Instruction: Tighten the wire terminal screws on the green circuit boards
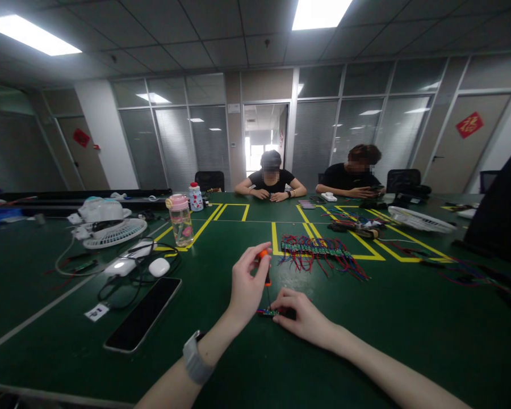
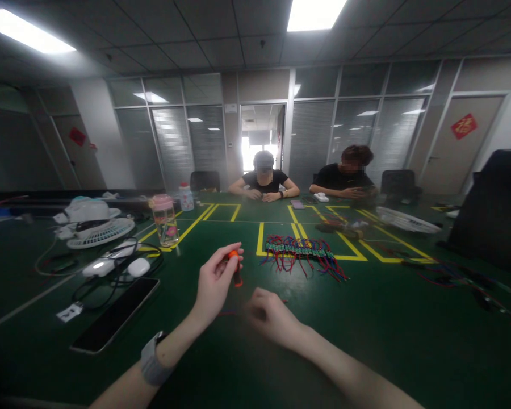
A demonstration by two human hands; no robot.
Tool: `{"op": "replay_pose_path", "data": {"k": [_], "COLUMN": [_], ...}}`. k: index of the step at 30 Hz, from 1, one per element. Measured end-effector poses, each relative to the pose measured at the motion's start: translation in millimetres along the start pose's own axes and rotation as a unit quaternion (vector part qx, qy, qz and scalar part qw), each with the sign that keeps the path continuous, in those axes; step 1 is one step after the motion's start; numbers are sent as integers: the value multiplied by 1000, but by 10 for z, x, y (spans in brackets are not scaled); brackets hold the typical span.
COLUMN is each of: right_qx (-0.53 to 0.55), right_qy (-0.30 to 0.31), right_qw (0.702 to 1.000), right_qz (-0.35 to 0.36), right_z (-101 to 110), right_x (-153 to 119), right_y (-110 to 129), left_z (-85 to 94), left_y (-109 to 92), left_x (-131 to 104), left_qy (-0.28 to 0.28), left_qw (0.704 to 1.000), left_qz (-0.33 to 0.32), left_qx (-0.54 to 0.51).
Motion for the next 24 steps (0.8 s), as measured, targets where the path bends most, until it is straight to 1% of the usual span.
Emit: {"op": "replay_pose_path", "data": {"k": [2,4,6,9,11,13,15,17,20,24], "right_qx": [-2,0,6,8,8,7,6,4,7,12], "right_qy": [-1,0,-1,-5,-7,-7,-7,-8,-6,-4], "right_qw": [1000,1000,1000,1000,1000,1000,1000,1000,1000,1000], "right_qz": [-3,-1,3,6,4,2,2,2,4,4], "right_z": [-10,-24,-31,-24,-17,-14,-13,-11,-12,-15], "right_x": [0,-1,-1,1,2,1,-3,-7,-8,-2], "right_y": [-20,-33,-35,-28,-25,-24,-25,-26,-23,-22], "left_z": [38,63,55,4,-15,13,69,104,79,18], "left_y": [-70,-100,-72,15,42,1,-76,-106,-51,70], "left_x": [-5,-9,-3,4,1,-6,-18,-25,-13,-8], "left_qy": [-21,-32,-22,5,9,-10,-44,-61,-39,-8], "left_qw": [997,995,997,1000,999,1000,995,992,996,1000], "left_qz": [-33,-47,-41,-7,9,-6,-35,-45,-33,10], "left_qx": [60,87,62,-19,-31,18,81,105,68,-24]}}
Point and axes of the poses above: each hand's wrist, its own x-axis towards the middle knuckle, its own z-axis out of the back of the hand, y = z × x, the point moved 9 cm from there along x, towards the middle knuckle, and after that the axes turned 5 degrees about -x, right-handed, at the moved point
